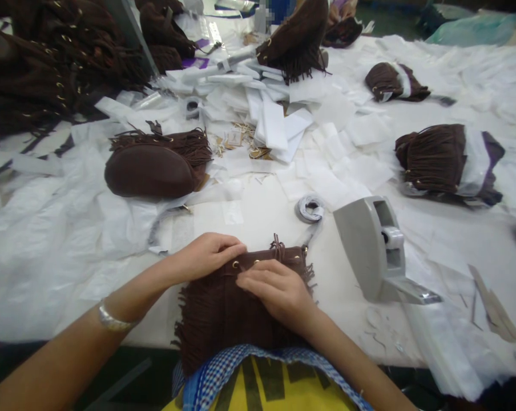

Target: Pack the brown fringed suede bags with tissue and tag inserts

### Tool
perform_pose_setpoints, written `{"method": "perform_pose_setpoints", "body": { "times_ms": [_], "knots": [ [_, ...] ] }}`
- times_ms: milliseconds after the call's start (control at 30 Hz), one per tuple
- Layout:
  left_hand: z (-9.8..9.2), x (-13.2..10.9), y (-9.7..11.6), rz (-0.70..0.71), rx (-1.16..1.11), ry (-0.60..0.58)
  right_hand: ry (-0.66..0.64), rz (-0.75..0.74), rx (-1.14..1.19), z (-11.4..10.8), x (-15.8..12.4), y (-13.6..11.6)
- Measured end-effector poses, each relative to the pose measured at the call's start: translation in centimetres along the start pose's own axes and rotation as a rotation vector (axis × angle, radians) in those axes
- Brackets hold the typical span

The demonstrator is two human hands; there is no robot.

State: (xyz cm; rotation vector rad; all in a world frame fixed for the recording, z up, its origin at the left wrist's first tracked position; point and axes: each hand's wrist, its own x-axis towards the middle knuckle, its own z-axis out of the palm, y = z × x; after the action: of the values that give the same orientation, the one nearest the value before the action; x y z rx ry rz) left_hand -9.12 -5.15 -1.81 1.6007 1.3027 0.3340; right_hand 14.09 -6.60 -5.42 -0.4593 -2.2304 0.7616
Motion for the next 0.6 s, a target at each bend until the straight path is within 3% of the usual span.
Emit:
{"method": "perform_pose_setpoints", "body": {
  "times_ms": [133, 233, 300, 400, 500, 600],
  "knots": [
    [0.2, 1.5, 0.1, 0.048, 0.017, -0.155, -0.133, -0.043, -0.083, -1.1, -0.9, -1.0],
    [0.6, 2.1, -0.1, 0.063, 0.033, -0.15, -0.211, -0.087, -0.069, -2.4, -1.3, -2.0],
    [0.9, 2.1, -0.2, 0.074, 0.066, -0.114, -0.194, -0.117, -0.049, -3.1, -1.4, -2.6],
    [1.1, 1.2, 0.2, 0.097, 0.134, 0.063, -0.08, -0.125, -0.06, -3.8, -1.8, -2.9],
    [1.5, -0.6, 0.9, 0.179, 0.191, 0.286, 0.136, -0.033, -0.124, -3.7, -2.4, -2.6],
    [2.4, -2.7, 1.4, 0.339, 0.256, 0.239, 0.285, 0.145, -0.251, -3.7, -3.1, -1.5]
  ]
}}
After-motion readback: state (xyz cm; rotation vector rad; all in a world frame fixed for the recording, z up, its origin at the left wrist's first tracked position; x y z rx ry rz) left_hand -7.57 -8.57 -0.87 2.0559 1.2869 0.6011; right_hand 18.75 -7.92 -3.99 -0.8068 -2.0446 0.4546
